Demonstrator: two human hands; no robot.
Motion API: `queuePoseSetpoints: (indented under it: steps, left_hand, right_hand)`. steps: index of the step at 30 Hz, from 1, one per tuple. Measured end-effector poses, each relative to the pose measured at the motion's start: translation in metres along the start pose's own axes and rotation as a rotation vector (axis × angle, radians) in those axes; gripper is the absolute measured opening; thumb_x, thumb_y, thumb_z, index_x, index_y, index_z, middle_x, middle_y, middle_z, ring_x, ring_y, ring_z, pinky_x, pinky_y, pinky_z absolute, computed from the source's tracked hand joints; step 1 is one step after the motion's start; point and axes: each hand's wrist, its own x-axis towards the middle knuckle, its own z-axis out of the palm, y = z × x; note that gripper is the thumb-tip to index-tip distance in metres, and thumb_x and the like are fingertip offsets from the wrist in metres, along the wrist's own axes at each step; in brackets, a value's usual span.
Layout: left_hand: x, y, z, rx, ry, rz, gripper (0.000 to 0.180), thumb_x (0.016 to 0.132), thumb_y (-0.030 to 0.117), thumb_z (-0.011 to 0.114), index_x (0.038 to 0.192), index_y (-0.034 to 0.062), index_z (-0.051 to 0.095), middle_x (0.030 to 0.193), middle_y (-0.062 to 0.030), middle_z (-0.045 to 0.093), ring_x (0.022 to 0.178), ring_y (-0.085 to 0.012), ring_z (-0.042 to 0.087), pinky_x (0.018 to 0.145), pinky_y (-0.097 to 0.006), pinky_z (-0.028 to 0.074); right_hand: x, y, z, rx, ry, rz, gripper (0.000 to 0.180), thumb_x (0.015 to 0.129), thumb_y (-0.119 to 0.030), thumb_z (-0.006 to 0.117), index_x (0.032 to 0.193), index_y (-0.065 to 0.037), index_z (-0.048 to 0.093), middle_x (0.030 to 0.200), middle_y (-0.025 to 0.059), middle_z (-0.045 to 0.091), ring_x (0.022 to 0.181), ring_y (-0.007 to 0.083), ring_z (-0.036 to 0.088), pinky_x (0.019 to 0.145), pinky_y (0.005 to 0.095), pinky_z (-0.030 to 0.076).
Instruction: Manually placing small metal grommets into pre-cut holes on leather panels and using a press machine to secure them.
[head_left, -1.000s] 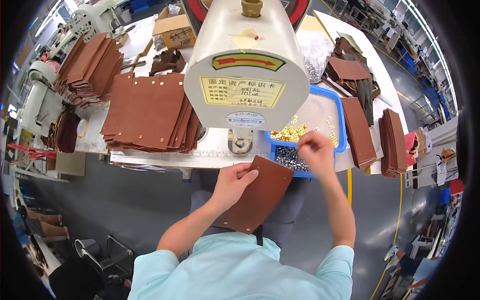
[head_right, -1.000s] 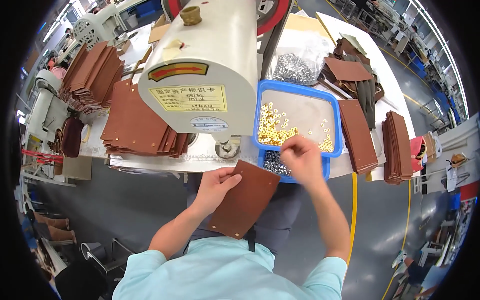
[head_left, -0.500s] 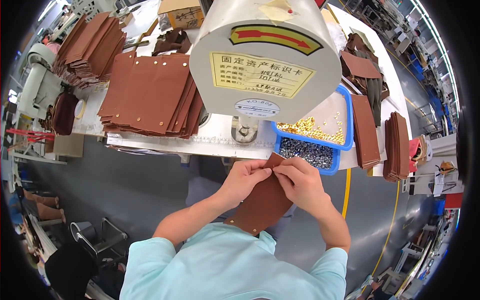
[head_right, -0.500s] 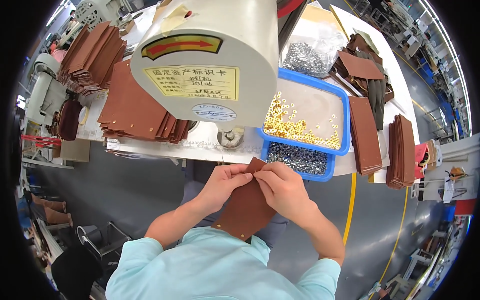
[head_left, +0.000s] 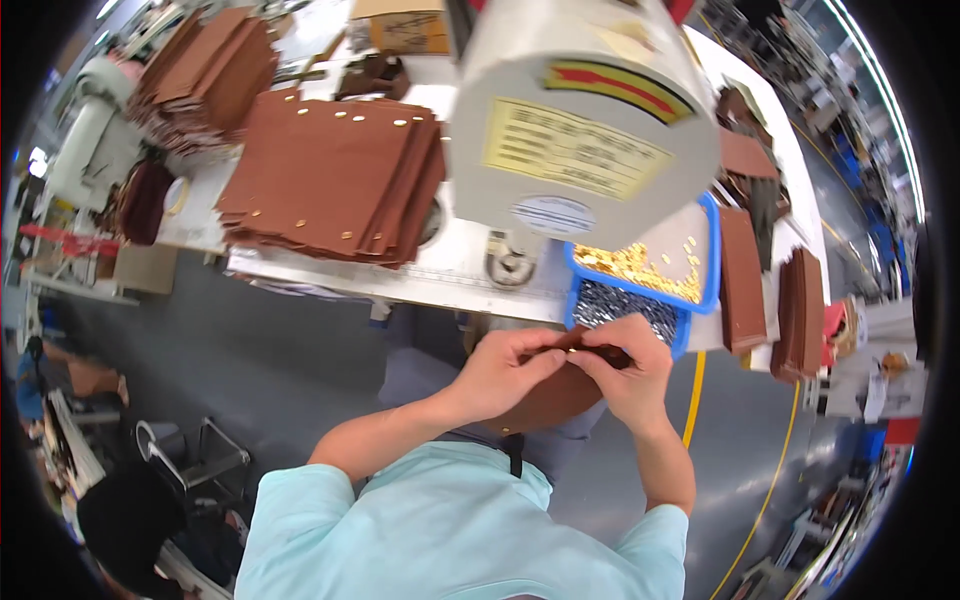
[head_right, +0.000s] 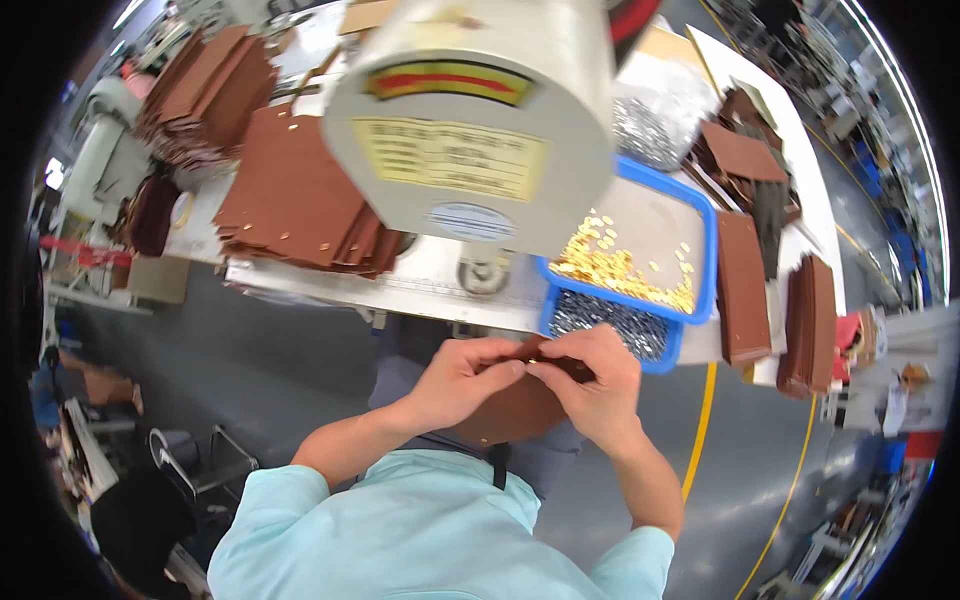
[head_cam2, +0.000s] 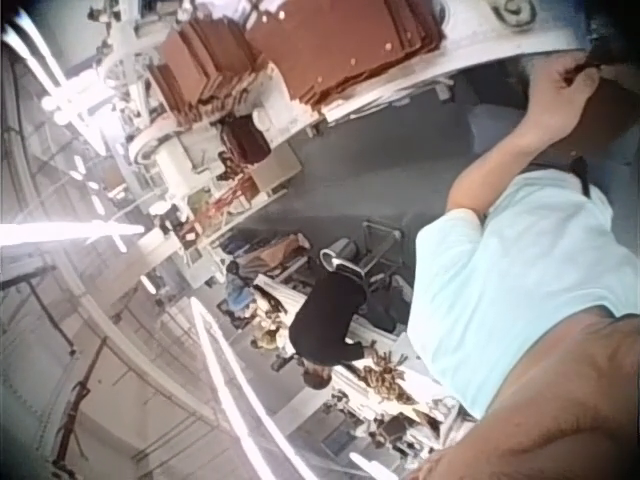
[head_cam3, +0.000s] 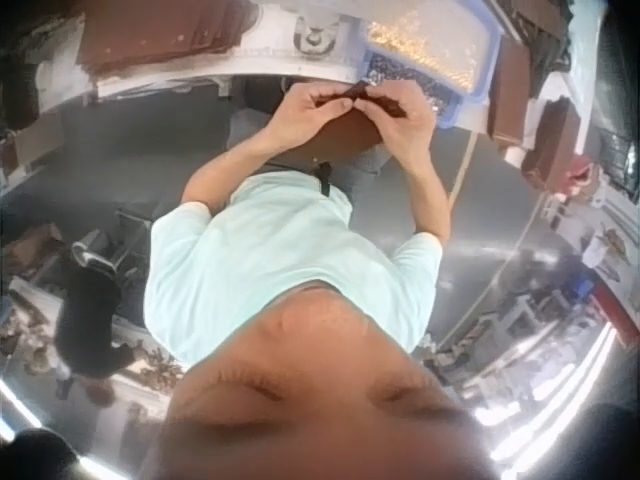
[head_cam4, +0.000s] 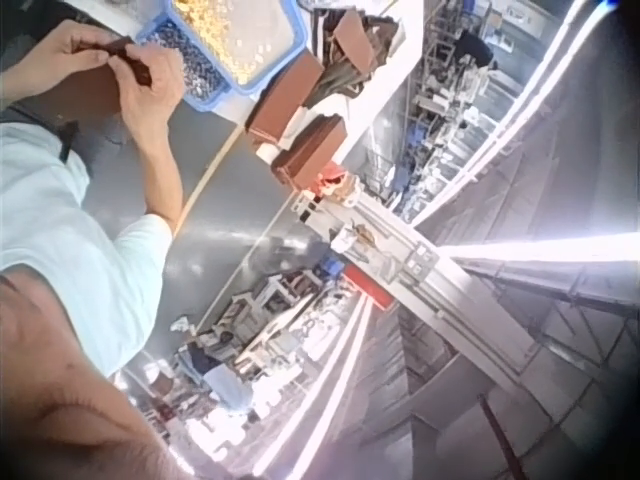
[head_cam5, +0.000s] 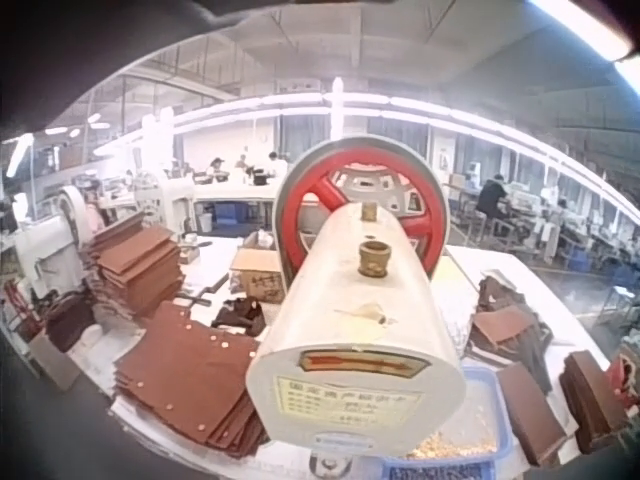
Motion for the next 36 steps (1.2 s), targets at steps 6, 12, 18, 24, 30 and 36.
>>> queuePoseSetpoints:
  steps: [6,12,18,24,30,36]
  left_hand:
    - [0.004,0.009,0.002,0.345,-0.029,0.107,0.029,0.094,0.02,0.059,0.115,0.0041,0.069,0.1,-0.0219,0.071,0.095,-0.038,0.069,0.08,-0.042,0.053]
    - [-0.013,0.008,-0.008,0.454,0.01,0.083,0.026,0.092,0.017,0.06,0.112,0.0042,0.071,0.093,-0.0208,0.071,0.086,-0.038,0.069,0.074,-0.045,0.052]
    - [-0.02,0.011,-0.011,0.544,0.02,0.136,0.023,0.087,0.018,0.064,0.1,0.0009,0.071,0.087,-0.0223,0.07,0.086,-0.042,0.068,0.076,-0.05,0.051]
    - [-0.016,0.003,-0.02,0.55,-0.021,0.201,0.026,0.09,0.022,0.068,0.103,0.0001,0.072,0.086,-0.0212,0.071,0.081,-0.0425,0.067,0.072,-0.048,0.052]
    - [-0.021,0.005,-0.02,0.454,0.126,0.242,0.028,0.093,0.024,0.067,0.106,0.0003,0.071,0.089,-0.021,0.072,0.083,-0.0397,0.07,0.075,-0.044,0.055]
    - [-0.008,-0.03,-0.006,0.495,0.103,0.334,0.025,0.092,0.027,0.066,0.104,0.0053,0.068,0.091,-0.0167,0.073,0.083,-0.0371,0.07,0.072,-0.044,0.055]
  right_hand:
    - [-0.006,0.001,-0.011,-0.119,-0.067,0.144,0.03,0.072,-0.001,0.083,0.099,-0.001,0.072,0.093,0.0109,0.069,0.086,0.0261,0.065,0.075,0.0347,0.052]
    - [0.0,-0.006,0.003,-0.048,-0.201,0.072,0.022,0.074,0.0,0.082,0.088,0.001,0.066,0.083,0.0102,0.067,0.074,0.0213,0.063,0.069,0.031,0.05]
    - [-0.002,0.017,0.007,0.056,-0.276,0.204,0.016,0.077,0.0,0.079,0.082,0.001,0.064,0.074,0.0086,0.064,0.067,0.0152,0.059,0.064,0.0284,0.047]
    - [-0.004,0.005,0.001,-0.13,-0.251,0.009,0.007,0.084,-0.001,0.073,0.088,0.002,0.069,0.08,0.0121,0.069,0.072,0.0205,0.063,0.066,0.0314,0.049]
    - [0.003,0.062,-0.056,-0.532,-0.08,0.179,0.016,0.093,-0.003,0.066,0.105,0.006,0.07,0.089,0.0179,0.069,0.082,0.0338,0.066,0.075,0.0369,0.053]
    - [-0.004,0.106,-0.073,-0.926,-0.311,0.023,0.019,0.093,-0.008,0.069,0.106,0.005,0.071,0.094,0.0193,0.071,0.084,0.0331,0.068,0.075,0.0423,0.054]
